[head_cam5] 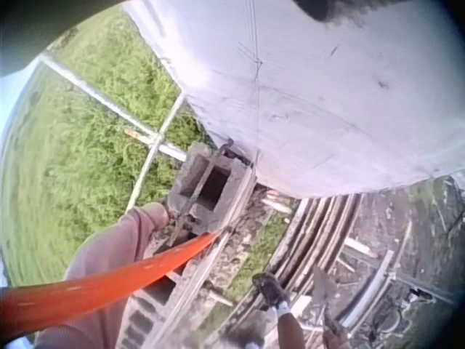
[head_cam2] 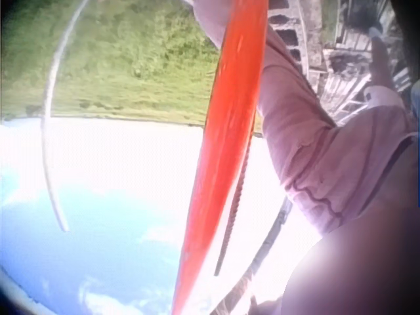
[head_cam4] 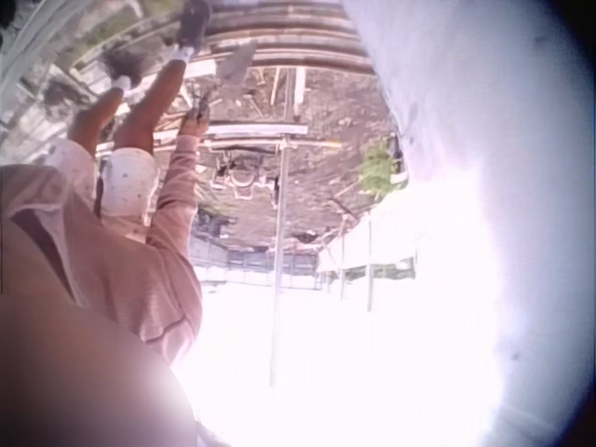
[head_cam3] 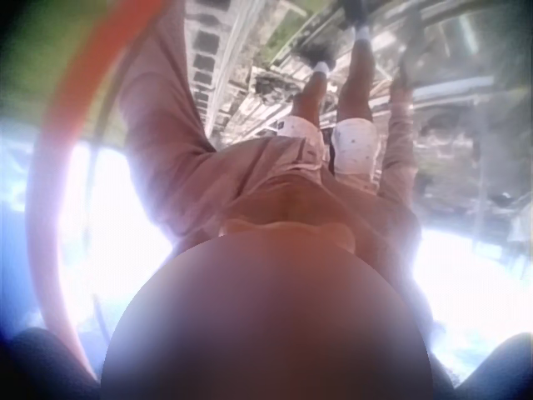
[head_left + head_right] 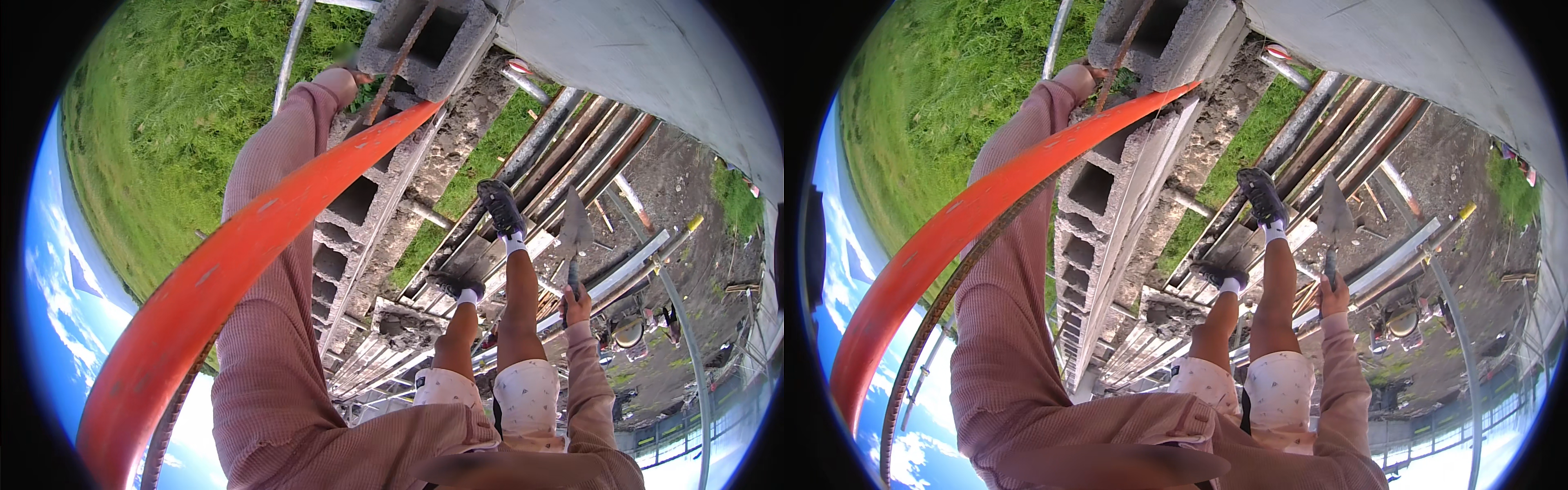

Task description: The person lays concrete blocks on scaffolding, using a trowel to apply mortar and a level to align each block. The person repeatedly scoops mortar, spreads it on the block, places the block, and taps it into position.

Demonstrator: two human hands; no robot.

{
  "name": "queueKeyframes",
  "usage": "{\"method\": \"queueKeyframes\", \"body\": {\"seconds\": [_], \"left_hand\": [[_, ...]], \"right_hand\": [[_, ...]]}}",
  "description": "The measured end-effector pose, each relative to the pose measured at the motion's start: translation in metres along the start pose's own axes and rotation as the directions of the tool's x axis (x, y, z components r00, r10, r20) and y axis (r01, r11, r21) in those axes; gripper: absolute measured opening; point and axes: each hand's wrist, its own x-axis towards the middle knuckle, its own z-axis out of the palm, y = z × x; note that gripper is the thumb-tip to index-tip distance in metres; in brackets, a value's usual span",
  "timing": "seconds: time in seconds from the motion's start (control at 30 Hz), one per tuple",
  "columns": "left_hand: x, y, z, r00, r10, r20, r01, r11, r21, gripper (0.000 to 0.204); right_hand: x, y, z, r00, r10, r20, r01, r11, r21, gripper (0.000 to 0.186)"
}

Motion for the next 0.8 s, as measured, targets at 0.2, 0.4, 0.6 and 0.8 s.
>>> {"method": "queueKeyframes", "body": {"seconds": [0.2, 0.4, 0.6, 0.8], "left_hand": [[-0.080, 0.020, -0.044, 0.893, -0.447, 0.053, -0.036, -0.189, -0.981, 0.029], [-0.107, 0.053, -0.046, 0.977, -0.204, 0.063, 0.098, 0.165, -0.981, 0.052], [-0.054, 0.050, -0.018, 0.986, -0.129, 0.101, 0.163, 0.724, -0.670, 0.056], [-0.060, 0.081, -0.051, 0.944, -0.220, 0.244, 0.157, 0.954, 0.256, 0.043]], "right_hand": [[-0.007, 0.008, -0.013, 0.996, 0.092, -0.011, -0.091, 0.995, 0.050, 0.021], [-0.006, 0.015, -0.013, 0.992, 0.124, -0.018, -0.123, 0.992, 0.031, 0.023], [-0.002, 0.015, -0.014, 0.993, 0.118, 0.006, -0.118, 0.993, 0.027, 0.021], [-0.004, 0.012, -0.016, 0.989, 0.148, 0.016, -0.148, 0.988, 0.040, 0.019]]}}
